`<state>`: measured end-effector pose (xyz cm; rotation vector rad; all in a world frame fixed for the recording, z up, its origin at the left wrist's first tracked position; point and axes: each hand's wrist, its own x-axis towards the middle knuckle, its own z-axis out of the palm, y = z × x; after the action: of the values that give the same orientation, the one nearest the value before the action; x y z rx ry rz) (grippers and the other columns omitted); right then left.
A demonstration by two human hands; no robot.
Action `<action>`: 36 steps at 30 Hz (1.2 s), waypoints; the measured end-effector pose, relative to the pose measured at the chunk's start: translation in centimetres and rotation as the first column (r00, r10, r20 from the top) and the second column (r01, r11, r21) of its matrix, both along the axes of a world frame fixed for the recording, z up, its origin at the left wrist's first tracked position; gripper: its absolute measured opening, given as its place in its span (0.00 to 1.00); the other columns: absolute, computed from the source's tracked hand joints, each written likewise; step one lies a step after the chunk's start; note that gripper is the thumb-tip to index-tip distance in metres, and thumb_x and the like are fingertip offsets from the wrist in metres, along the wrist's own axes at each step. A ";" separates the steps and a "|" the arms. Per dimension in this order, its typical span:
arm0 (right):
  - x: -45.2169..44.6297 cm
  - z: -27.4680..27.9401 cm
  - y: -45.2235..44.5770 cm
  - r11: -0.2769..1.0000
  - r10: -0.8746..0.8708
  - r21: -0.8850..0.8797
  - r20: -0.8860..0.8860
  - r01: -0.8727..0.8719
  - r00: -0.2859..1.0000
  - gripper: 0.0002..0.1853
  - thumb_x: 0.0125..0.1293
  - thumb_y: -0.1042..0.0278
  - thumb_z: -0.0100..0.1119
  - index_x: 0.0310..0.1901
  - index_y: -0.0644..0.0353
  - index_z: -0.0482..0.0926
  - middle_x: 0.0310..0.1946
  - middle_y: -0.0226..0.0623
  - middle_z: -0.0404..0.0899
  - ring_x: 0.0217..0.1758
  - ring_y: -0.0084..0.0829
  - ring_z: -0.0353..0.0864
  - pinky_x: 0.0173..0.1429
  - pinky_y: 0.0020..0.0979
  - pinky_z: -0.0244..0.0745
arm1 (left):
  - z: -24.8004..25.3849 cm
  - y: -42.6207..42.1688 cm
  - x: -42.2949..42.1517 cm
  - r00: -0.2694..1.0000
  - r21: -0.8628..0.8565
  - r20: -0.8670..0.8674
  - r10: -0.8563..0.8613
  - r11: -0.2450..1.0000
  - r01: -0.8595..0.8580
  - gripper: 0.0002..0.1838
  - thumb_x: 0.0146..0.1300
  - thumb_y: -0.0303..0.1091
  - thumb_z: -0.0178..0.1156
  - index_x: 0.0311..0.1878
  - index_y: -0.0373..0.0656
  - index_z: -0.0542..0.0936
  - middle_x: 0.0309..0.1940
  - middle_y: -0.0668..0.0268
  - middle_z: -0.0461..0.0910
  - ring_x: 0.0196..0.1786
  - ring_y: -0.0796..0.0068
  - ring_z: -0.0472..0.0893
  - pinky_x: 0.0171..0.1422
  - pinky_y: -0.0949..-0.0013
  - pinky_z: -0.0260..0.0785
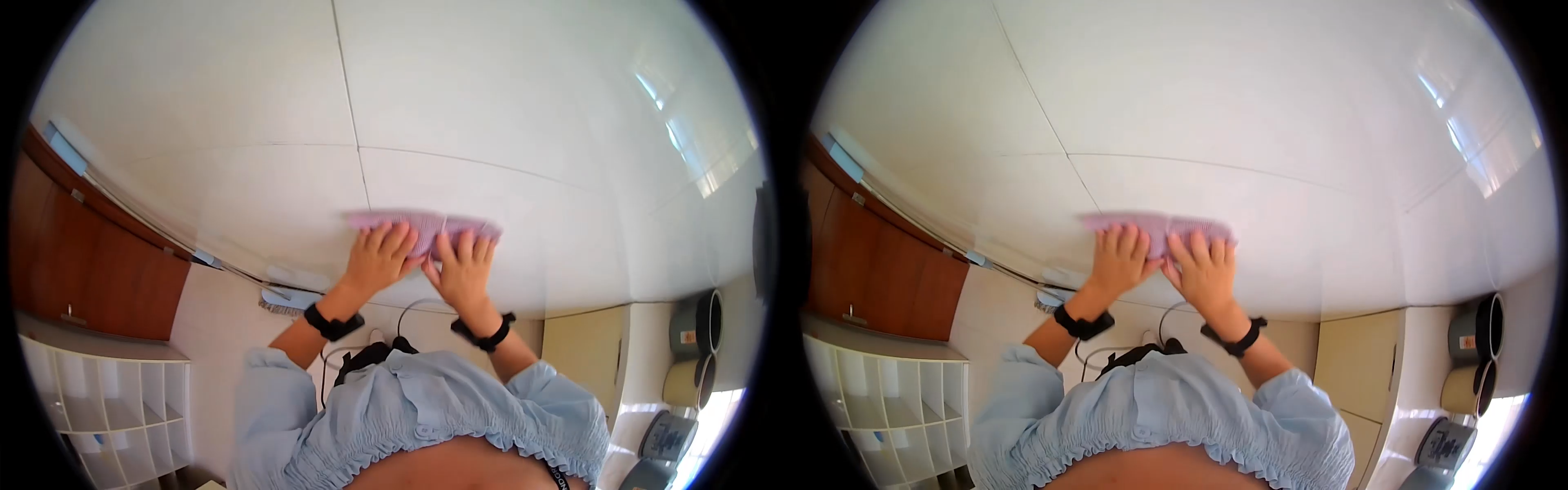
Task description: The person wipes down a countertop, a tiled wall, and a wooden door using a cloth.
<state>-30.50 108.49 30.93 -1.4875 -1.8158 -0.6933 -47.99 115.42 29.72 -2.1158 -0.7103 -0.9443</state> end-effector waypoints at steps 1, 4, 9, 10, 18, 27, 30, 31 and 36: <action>0.0 -3.0 0.0 0.997 0.005 -0.082 0.014 -0.004 1.000 0.27 0.56 0.46 0.62 0.54 0.50 0.75 0.53 0.50 0.65 0.53 0.58 0.63 0.59 0.62 0.59 | -2.4 0.0 -0.6 0.999 -0.018 -0.045 -0.009 1.000 0.009 0.30 0.64 0.62 0.49 0.53 0.43 0.74 0.55 0.56 0.71 0.55 0.49 0.68 0.63 0.41 0.54; -1.3 -3.8 -0.4 0.998 0.026 -0.064 -0.017 -0.027 1.000 0.20 0.54 0.57 0.65 0.51 0.44 0.78 0.46 0.32 0.71 0.44 0.38 0.68 0.49 0.43 0.65 | -4.9 -0.3 -2.1 0.995 -0.176 -0.084 -0.062 0.983 0.047 0.27 0.64 0.57 0.54 0.60 0.50 0.74 0.66 0.70 0.67 0.68 0.65 0.62 0.74 0.51 0.46; -3.2 3.7 1.1 0.995 0.066 0.075 -0.058 -0.061 0.996 0.22 0.55 0.57 0.63 0.53 0.44 0.78 0.52 0.34 0.72 0.49 0.41 0.67 0.53 0.44 0.64 | 2.1 0.4 -2.7 0.995 -0.087 0.104 0.005 0.996 0.004 0.29 0.67 0.62 0.44 0.59 0.50 0.75 0.63 0.67 0.70 0.67 0.62 0.65 0.72 0.52 0.49; -3.9 6.1 1.7 0.988 0.071 0.138 -0.062 -0.062 0.996 0.24 0.55 0.56 0.62 0.56 0.43 0.77 0.55 0.35 0.71 0.53 0.43 0.67 0.55 0.45 0.63 | 5.2 0.7 -2.9 0.986 -0.042 0.170 0.000 0.999 0.007 0.33 0.68 0.63 0.39 0.61 0.48 0.74 0.63 0.61 0.71 0.66 0.57 0.66 0.71 0.50 0.50; -8.8 11.0 4.0 0.964 -0.012 0.260 -0.160 0.054 0.987 0.27 0.60 0.48 0.53 0.62 0.42 0.74 0.65 0.43 0.65 0.62 0.53 0.61 0.65 0.53 0.53 | 12.9 1.7 -5.1 0.975 -0.031 0.203 -0.090 0.995 0.099 0.37 0.71 0.59 0.34 0.68 0.35 0.63 0.69 0.47 0.60 0.72 0.42 0.56 0.74 0.40 0.39; -11.4 6.2 4.9 0.974 -0.062 0.212 -0.086 0.079 0.994 0.27 0.63 0.39 0.46 0.58 0.43 0.77 0.60 0.44 0.66 0.57 0.54 0.61 0.62 0.57 0.54 | 8.2 3.3 -8.2 0.949 0.010 0.263 -0.174 0.984 0.178 0.33 0.71 0.60 0.34 0.64 0.46 0.72 0.65 0.63 0.69 0.69 0.59 0.64 0.76 0.48 0.36; -12.3 10.1 6.2 0.929 -0.088 0.345 -0.144 0.134 0.986 0.30 0.65 0.40 0.44 0.59 0.50 0.75 0.67 0.54 0.58 0.69 0.62 0.52 0.70 0.61 0.42 | 14.2 3.5 -8.1 0.948 0.020 0.252 -0.192 0.981 0.194 0.35 0.72 0.60 0.29 0.64 0.41 0.69 0.64 0.53 0.68 0.71 0.49 0.59 0.76 0.45 0.35; -12.6 10.6 6.6 0.911 -0.088 0.385 -0.172 0.150 0.981 0.30 0.65 0.40 0.43 0.60 0.52 0.74 0.68 0.57 0.57 0.71 0.63 0.49 0.71 0.62 0.39 | 14.6 3.4 -8.0 0.949 0.036 0.237 -0.206 0.978 0.203 0.36 0.72 0.61 0.28 0.64 0.42 0.70 0.64 0.53 0.69 0.71 0.50 0.60 0.76 0.46 0.36; -17.0 10.2 9.3 0.849 -0.054 0.502 -0.226 0.164 0.972 0.29 0.68 0.44 0.41 0.62 0.54 0.71 0.67 0.58 0.57 0.71 0.63 0.50 0.71 0.61 0.39 | 14.7 5.9 -11.0 0.941 0.187 0.219 -0.257 0.958 0.218 0.39 0.71 0.63 0.22 0.62 0.44 0.72 0.63 0.57 0.70 0.70 0.52 0.62 0.77 0.50 0.37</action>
<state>-47.49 117.82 41.15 -1.2439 -1.2574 -0.9605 -59.02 121.30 44.44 -1.9930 -0.4798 -1.3628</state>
